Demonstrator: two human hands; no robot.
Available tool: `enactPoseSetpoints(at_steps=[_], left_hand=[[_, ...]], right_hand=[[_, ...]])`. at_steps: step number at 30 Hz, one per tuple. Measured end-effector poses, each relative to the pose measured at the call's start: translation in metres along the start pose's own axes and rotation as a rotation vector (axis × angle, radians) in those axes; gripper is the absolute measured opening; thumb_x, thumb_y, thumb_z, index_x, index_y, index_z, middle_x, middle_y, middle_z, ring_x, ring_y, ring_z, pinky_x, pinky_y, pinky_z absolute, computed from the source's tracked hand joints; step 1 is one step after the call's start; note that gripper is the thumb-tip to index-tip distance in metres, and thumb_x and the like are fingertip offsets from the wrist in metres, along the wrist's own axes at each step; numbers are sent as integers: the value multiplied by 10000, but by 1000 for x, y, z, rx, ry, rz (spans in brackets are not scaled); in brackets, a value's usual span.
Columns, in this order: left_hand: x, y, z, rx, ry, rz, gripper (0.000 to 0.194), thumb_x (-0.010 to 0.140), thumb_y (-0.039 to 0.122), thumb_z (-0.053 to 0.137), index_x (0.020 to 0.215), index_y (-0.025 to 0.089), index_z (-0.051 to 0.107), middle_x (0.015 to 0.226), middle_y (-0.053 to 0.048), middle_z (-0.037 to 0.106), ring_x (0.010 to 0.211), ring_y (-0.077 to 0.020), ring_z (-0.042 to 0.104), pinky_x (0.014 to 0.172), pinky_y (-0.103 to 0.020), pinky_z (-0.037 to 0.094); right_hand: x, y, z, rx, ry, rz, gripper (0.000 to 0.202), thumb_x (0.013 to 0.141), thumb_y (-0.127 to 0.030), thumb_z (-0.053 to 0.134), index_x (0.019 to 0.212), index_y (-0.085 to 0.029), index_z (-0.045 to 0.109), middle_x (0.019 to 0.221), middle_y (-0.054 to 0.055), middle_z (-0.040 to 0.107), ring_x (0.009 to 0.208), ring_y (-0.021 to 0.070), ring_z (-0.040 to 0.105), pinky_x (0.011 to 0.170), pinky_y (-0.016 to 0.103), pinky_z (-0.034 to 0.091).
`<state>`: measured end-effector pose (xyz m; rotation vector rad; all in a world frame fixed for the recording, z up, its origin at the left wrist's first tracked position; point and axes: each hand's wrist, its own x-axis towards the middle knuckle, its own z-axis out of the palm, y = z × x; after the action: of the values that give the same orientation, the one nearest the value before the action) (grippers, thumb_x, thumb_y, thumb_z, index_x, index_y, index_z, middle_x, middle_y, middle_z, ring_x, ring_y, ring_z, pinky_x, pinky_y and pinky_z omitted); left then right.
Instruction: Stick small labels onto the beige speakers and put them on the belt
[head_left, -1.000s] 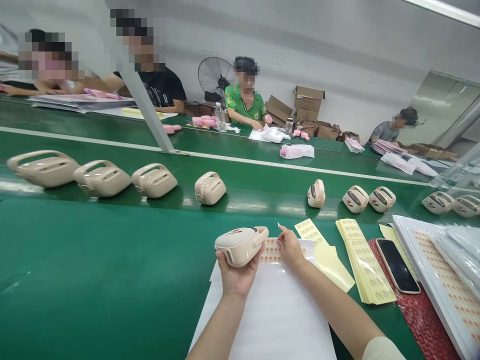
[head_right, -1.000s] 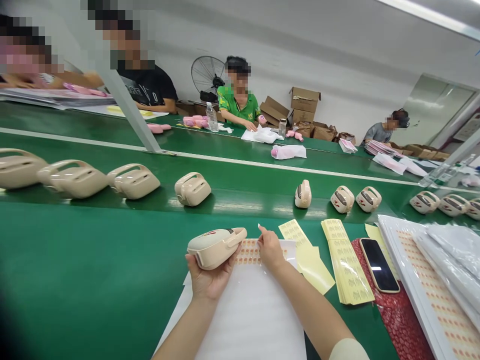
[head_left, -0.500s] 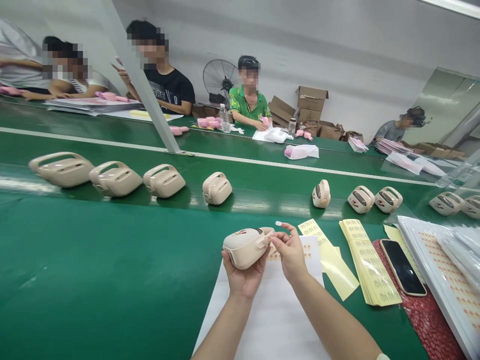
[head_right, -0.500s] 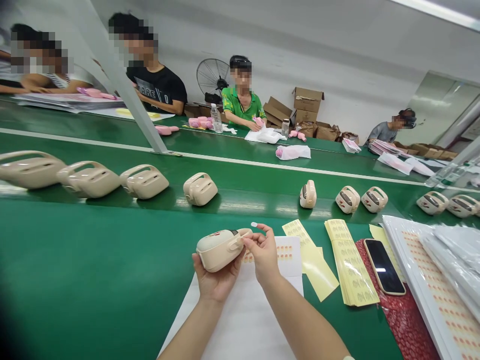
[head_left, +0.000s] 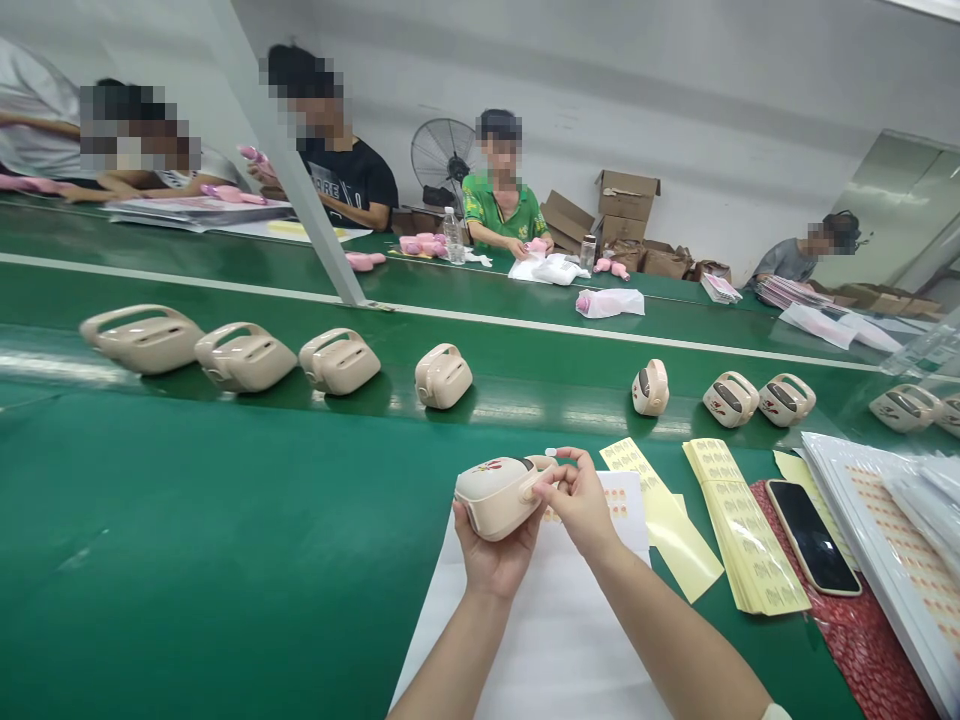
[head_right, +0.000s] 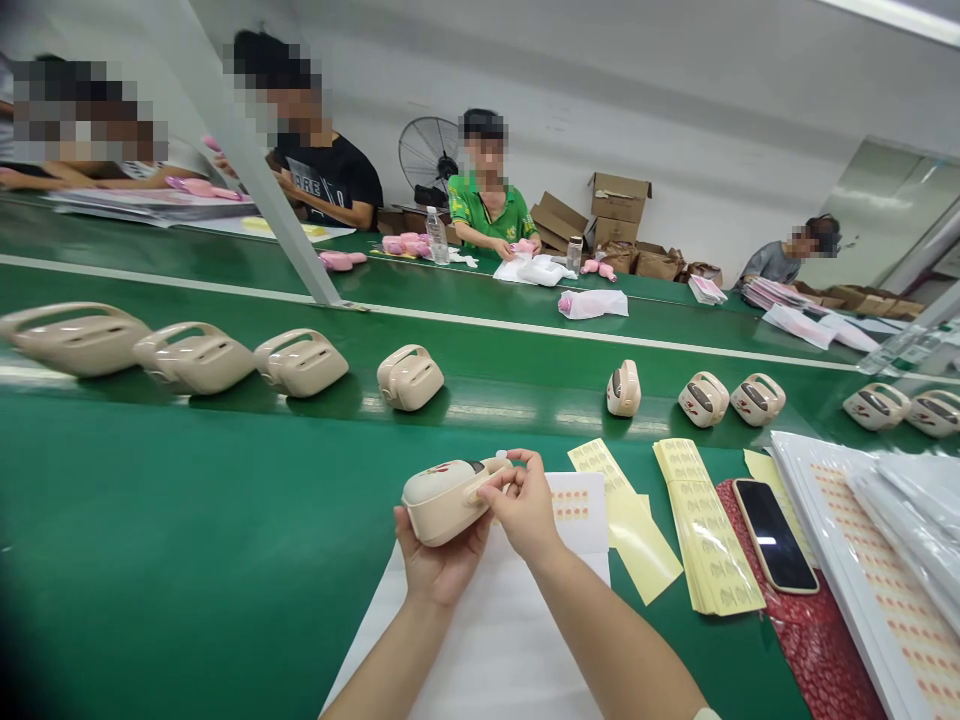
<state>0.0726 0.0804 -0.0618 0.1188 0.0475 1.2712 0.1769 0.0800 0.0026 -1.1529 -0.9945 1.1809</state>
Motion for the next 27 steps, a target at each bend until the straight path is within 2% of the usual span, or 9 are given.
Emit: enactPoseSetpoints(at_steps=[3, 8, 12, 15, 18, 21, 24, 27], left_hand=[[0, -2, 0, -10, 18, -7, 611, 723, 499, 561, 1276, 288, 407, 1126, -47, 647, 1028, -234, 591, 906, -341, 438], [-1, -5, 6, -31, 52, 0, 543, 723, 489, 561, 1205, 251, 486, 1113, -66, 651, 991, -224, 607, 857, -309, 469], [-3, -5, 10, -13, 84, 26, 479, 719, 477, 575, 1147, 267, 528, 1064, -41, 671, 985, -210, 607, 866, -295, 466], [-4, -4, 9, -6, 83, 20, 520, 743, 488, 547, 1216, 287, 469, 1093, -38, 655, 1031, -225, 585, 907, -335, 446], [-6, -4, 5, -19, 55, -19, 553, 753, 516, 522, 1246, 281, 436, 1122, -42, 640, 1075, -227, 560, 949, -348, 417], [-7, -6, 0, -47, -38, -64, 507, 760, 489, 523, 1208, 255, 481, 1089, -54, 654, 1047, -219, 580, 955, -343, 415], [-6, -7, -6, -55, -135, -89, 463, 777, 450, 508, 1181, 223, 516, 1089, -75, 651, 1042, -228, 583, 947, -357, 423], [-4, -7, -10, -1, -135, -115, 477, 775, 494, 496, 1170, 229, 521, 1154, -78, 617, 1094, -244, 545, 949, -375, 421]], right_hand=[[-1, -2, -2, -87, 31, -53, 360, 589, -223, 615, 885, -233, 411, 608, -77, 539, 402, 65, 276, 429, 222, 273], [-6, -2, -1, -284, 65, -123, 277, 646, -196, 556, 891, -229, 431, 661, -48, 581, 433, 91, 345, 478, 245, 340], [-13, 1, -5, -544, 70, -280, 341, 721, -200, 513, 1059, -221, 479, 765, 12, 638, 543, 148, 483, 610, 310, 407], [-15, 0, -13, -625, 76, -384, 447, 799, -226, 441, 1244, -236, 407, 966, 67, 644, 683, 193, 566, 708, 358, 422], [-13, -3, -19, -578, 67, -303, 582, 816, -292, 460, 1357, -262, 248, 1197, 102, 538, 839, 210, 587, 737, 363, 441], [-8, -6, -20, -554, 29, -136, 824, 718, -369, 609, 1390, -257, 145, 1230, 113, 484, 947, 226, 560, 764, 368, 450], [-2, -8, -23, -593, 23, -19, 941, 625, -406, 687, 1385, -251, 155, 1186, 97, 485, 979, 236, 537, 795, 387, 444], [3, -13, -39, -619, 79, 30, 847, 653, -404, 654, 1360, -228, 223, 1160, 102, 479, 910, 218, 548, 805, 403, 435]])
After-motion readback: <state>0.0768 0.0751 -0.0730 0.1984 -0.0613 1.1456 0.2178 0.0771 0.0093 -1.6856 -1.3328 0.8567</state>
